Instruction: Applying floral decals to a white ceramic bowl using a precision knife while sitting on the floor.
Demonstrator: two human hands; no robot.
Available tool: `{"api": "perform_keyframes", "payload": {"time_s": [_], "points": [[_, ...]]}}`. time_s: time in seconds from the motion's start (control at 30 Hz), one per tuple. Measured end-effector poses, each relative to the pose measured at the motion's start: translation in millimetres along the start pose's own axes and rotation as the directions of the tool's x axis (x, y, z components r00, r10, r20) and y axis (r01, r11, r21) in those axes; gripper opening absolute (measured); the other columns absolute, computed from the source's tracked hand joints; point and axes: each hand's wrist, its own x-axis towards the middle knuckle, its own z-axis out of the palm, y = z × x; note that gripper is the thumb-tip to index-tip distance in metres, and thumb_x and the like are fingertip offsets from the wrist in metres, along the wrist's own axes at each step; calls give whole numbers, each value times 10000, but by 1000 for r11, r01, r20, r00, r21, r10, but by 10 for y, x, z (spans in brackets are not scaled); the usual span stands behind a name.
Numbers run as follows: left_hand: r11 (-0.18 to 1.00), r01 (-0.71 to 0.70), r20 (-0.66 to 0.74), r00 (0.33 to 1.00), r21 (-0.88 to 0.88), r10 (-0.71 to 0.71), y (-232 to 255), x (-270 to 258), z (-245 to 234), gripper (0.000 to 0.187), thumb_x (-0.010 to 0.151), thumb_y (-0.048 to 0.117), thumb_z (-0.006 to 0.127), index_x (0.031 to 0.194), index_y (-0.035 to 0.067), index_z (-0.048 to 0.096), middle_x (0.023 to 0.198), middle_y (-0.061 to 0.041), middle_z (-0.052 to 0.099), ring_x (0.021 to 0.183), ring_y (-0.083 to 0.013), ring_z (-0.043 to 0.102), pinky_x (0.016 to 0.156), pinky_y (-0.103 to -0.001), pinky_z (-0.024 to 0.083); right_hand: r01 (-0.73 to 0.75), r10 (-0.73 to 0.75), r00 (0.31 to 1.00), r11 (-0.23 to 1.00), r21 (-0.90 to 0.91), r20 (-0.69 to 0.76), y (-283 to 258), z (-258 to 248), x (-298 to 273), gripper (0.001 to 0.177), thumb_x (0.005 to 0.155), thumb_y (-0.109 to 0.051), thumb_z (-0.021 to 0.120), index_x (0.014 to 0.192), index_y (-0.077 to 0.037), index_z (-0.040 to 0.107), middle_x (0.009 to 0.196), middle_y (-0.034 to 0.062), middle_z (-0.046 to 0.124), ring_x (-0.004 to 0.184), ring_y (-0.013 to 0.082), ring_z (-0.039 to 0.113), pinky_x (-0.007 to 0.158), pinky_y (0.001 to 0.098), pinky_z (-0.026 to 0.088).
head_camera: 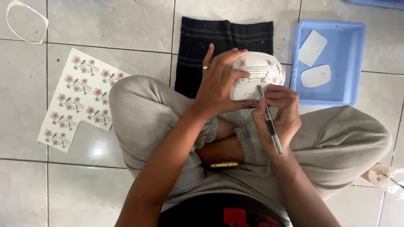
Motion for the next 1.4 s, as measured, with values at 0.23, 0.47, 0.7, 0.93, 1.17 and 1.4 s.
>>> {"api": "perform_keyframes", "payload": {"time_s": [0.23,0.47,0.7,0.93,1.17,1.4], "points": [[1000,-6,14,1000,12,6,-9,-1,-1,641,653,494,977,1018,141,586,1367,-61,459,1350,-299,434,1228,-597,9,-102,102,995,994,32,1,-2,-13,-9,216,832,91,628,948,14,462,1142,193,572,997,228,577,696,270,442],[996,-39,-21,999,84,41,-12,-98,-10,700,669,498,1003,1138,202,575,1437,-49,420,1424,-291,317,1245,-648,10,-136,144,989,965,225,-22,56,-70,-50,226,835,125,528,968,-24,422,1055,130,516,1158,279,566,989,368,494],[916,-275,-142,935,292,326,-27,-145,56,393,853,550,739,1140,282,713,1366,20,527,1340,-260,391,1160,-653,89,-72,86,996,960,271,-37,145,-220,-68,148,909,65,577,987,45,453,1032,191,541,1093,343,600,935,412,510],[890,-290,-254,886,351,389,-7,-132,39,505,790,585,755,1162,251,682,1317,2,585,1254,-302,507,1104,-680,236,-150,152,988,927,344,22,372,-460,-101,153,976,12,648,1008,122,547,888,219,608,859,296,667,748,391,525],[893,-325,-270,870,312,412,-62,-136,100,448,751,574,783,1046,245,706,1271,2,607,1252,-302,505,1101,-686,229,-253,300,952,678,690,54,784,-257,105,124,992,-44,605,1024,60,545,887,133,613,799,180,651,730,296,527],[899,-329,-292,864,289,410,-80,-125,108,371,763,511,799,997,239,707,1211,18,635,1176,-259,556,1096,-656,276,-263,200,964,828,496,177,919,-273,157,172,918,-19,695,936,118,592,818,214,615,765,220,635,676,353,524]]}}
